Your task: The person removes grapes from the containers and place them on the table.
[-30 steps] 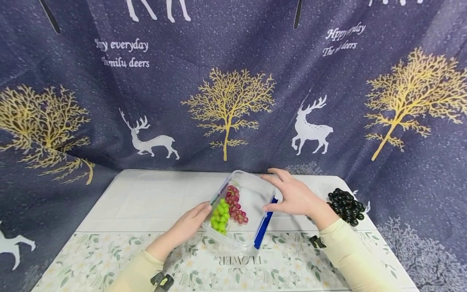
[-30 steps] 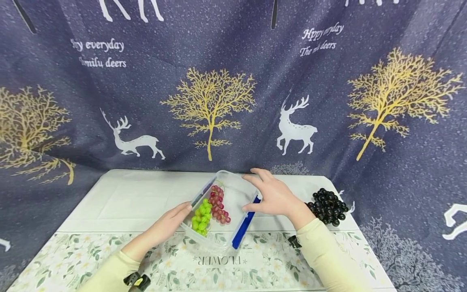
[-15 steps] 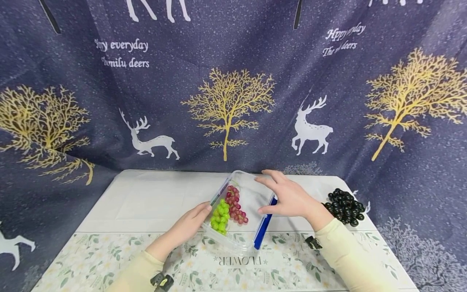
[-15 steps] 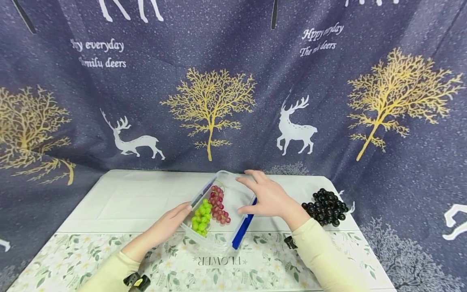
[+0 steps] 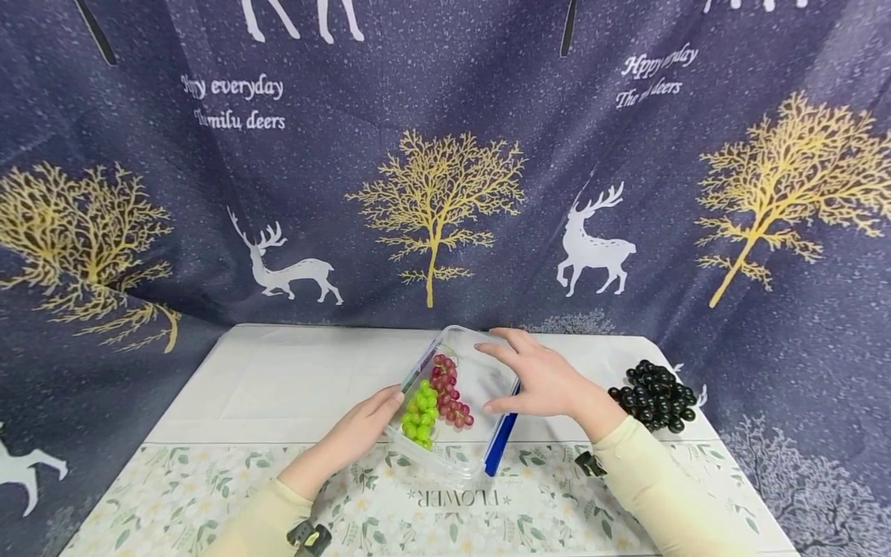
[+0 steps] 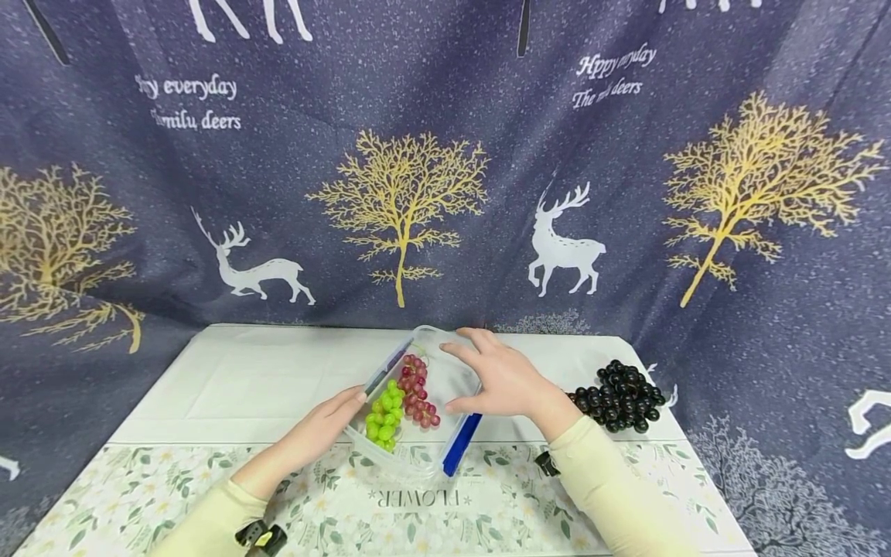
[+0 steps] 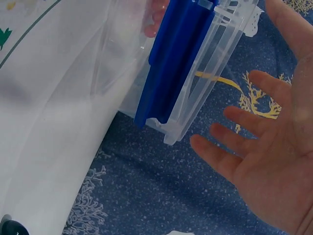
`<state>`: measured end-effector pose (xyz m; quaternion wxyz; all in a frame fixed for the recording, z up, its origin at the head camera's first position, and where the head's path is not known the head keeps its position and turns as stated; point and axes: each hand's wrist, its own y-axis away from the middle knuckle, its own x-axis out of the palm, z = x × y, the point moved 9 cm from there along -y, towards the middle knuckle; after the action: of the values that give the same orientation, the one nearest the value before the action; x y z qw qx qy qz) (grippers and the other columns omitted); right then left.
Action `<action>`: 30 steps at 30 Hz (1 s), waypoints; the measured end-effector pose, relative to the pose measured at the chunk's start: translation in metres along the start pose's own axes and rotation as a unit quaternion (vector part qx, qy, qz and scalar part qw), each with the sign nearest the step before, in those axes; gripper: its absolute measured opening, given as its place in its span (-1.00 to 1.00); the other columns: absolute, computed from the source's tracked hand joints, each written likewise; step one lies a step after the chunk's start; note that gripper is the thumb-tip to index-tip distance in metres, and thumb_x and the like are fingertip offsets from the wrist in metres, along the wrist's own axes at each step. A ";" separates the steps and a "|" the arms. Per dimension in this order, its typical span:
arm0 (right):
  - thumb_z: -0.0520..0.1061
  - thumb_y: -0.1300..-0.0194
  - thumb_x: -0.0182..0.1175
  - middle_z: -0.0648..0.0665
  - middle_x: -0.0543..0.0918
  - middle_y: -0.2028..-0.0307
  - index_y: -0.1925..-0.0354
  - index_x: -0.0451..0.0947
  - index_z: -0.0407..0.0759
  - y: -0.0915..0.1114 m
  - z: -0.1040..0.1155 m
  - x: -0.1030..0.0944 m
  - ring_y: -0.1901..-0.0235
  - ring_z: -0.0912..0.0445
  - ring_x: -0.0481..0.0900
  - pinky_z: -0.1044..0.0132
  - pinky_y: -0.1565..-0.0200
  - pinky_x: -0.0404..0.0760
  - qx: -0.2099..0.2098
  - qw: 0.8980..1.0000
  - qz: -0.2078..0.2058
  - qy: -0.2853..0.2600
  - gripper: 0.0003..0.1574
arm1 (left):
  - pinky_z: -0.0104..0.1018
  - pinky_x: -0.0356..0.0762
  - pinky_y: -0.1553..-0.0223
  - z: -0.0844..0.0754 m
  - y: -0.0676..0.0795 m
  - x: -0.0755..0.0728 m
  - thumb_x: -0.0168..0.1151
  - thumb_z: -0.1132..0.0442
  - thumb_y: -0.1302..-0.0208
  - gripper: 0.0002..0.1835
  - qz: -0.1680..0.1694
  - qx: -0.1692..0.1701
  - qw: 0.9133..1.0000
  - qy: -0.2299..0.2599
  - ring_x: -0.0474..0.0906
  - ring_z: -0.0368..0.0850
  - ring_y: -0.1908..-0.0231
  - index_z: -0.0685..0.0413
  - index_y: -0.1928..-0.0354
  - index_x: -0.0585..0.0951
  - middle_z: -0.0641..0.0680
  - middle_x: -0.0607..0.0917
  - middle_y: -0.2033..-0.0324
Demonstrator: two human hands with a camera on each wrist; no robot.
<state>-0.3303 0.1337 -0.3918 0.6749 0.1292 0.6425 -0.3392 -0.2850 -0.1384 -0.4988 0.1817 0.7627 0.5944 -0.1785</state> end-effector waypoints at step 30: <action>0.59 -0.26 0.50 -0.31 0.30 -0.65 -0.71 0.35 0.11 -0.014 0.015 0.013 -0.57 -0.27 0.36 -0.22 -0.18 0.76 -0.030 0.999 0.019 0.017 0.28 | 0.47 0.17 -0.61 -0.001 0.001 0.000 -0.18 -0.35 -0.79 -0.22 0.000 -0.006 1.000 -0.001 0.32 0.33 -0.61 -0.01 -0.72 0.36 0.18 0.53 -0.56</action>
<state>-0.3285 0.1106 -0.3985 0.6740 0.1272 0.6609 -0.3045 -0.2838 -0.1381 -0.4984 0.1865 0.7616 0.5953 -0.1756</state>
